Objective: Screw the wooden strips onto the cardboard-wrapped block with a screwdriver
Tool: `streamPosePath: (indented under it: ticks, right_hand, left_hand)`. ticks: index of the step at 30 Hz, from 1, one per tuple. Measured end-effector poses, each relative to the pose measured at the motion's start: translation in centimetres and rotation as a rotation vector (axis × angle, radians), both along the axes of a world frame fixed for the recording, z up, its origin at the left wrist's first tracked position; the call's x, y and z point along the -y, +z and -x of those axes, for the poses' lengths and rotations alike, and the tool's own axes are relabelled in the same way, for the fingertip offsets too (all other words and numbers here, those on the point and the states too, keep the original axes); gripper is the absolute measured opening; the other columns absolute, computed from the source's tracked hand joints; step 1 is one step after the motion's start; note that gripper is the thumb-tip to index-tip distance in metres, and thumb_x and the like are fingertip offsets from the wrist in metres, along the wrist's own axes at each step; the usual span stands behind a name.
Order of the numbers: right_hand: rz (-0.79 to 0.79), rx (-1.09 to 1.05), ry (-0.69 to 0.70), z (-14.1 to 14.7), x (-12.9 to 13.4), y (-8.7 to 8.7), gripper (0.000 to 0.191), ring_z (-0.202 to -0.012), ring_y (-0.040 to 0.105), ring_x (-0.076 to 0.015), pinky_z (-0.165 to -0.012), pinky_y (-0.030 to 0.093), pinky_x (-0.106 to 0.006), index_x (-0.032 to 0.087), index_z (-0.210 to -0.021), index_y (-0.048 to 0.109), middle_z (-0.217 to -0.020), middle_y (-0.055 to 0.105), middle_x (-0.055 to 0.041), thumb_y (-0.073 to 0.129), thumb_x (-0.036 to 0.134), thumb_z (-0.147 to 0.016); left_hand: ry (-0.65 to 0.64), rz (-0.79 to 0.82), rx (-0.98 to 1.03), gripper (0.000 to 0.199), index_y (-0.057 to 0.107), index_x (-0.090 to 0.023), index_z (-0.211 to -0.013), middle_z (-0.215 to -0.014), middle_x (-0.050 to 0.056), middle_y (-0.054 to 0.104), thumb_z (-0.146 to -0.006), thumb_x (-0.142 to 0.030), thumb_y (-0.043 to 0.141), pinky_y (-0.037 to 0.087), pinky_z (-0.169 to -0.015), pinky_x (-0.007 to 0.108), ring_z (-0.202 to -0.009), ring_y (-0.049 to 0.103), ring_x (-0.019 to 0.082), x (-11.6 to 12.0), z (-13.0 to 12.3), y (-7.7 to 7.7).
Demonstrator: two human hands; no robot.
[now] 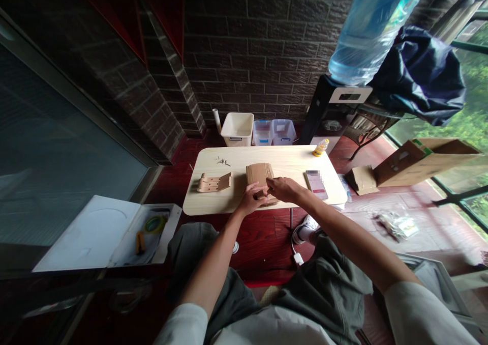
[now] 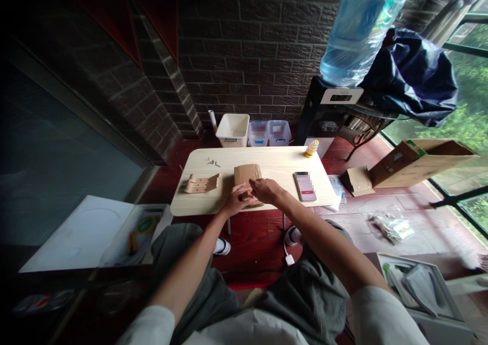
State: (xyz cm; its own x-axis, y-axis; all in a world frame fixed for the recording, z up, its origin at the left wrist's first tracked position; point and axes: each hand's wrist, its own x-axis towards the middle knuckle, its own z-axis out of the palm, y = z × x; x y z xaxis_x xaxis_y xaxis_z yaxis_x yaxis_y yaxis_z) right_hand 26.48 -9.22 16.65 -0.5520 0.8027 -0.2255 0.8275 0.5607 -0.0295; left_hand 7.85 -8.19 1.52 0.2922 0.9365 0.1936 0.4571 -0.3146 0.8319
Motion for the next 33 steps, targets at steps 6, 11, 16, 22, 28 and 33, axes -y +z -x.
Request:
streamPosePath:
  ticks: [6,11,16,22,28,33]
  right_hand:
    - [0.024,-0.069,0.019,-0.23,0.11,0.77,0.03,-0.098,0.069,-0.0234,-0.072,0.044,-0.026,0.018,-0.126,0.049,-0.109,0.072,-0.013,0.048,0.031,-0.099]
    - [0.014,-0.044,0.049,-0.14,0.08,0.97,0.026,-0.096,0.07,-0.0225,-0.071,0.044,-0.026,0.018,-0.122,0.051,-0.107,0.072,-0.0124,0.048,0.026,-0.098]
    - [0.017,-0.014,0.012,0.08,-0.14,0.48,0.026,-0.094,0.07,-0.0245,-0.069,0.045,-0.027,0.016,-0.12,0.051,-0.104,0.072,-0.0144,0.046,0.032,-0.1]
    - [-0.003,-0.018,-0.005,0.17,0.02,0.34,0.032,-0.092,0.07,-0.0267,-0.066,0.044,-0.028,0.014,-0.123,0.049,-0.102,0.072,-0.0157,0.045,0.035,-0.1]
    - [0.016,-0.055,0.047,-0.29,-0.29,0.66,0.026,-0.096,0.069,-0.023,-0.07,0.043,-0.026,0.019,-0.123,0.051,-0.107,0.072,-0.0115,0.047,0.028,-0.099]
    - [0.016,-0.05,0.047,-0.12,-0.61,0.38,0.02,-0.093,0.07,-0.0207,-0.067,0.041,-0.024,0.018,-0.117,0.053,-0.105,0.072,-0.0112,0.048,0.025,-0.099]
  left_hand:
    - [0.03,0.026,0.012,0.047,0.073,-0.023,-0.114,-0.13,0.01,0.064,-0.07,-0.037,0.081,0.036,-0.115,0.045,-0.133,0.049,0.03,0.2,-0.08,0.15]
    - [0.03,0.012,0.026,0.045,0.074,-0.02,-0.11,-0.13,0.012,0.063,-0.069,-0.036,0.082,0.036,-0.115,0.045,-0.131,0.051,0.03,0.08,-0.07,0.07]
    - [-0.002,-0.006,0.018,0.035,0.076,-0.022,-0.103,-0.127,0.009,0.067,-0.071,-0.035,0.08,0.034,-0.117,0.047,-0.138,0.043,0.031,0.06,0.05,0.16]
    - [0.015,-0.001,0.014,0.043,0.074,-0.022,-0.111,-0.128,0.01,0.066,-0.071,-0.038,0.08,0.034,-0.117,0.045,-0.138,0.044,0.031,0.22,0.02,0.24]
    - [0.006,-0.003,0.022,0.04,0.075,-0.02,-0.107,-0.123,0.012,0.068,-0.071,-0.035,0.08,0.034,-0.117,0.046,-0.138,0.044,0.031,0.19,-0.06,0.34]
    - [0.009,-0.002,0.013,0.031,0.077,-0.021,-0.098,-0.127,0.01,0.067,-0.071,-0.035,0.08,0.033,-0.117,0.047,-0.138,0.044,0.031,0.15,-0.01,0.43]
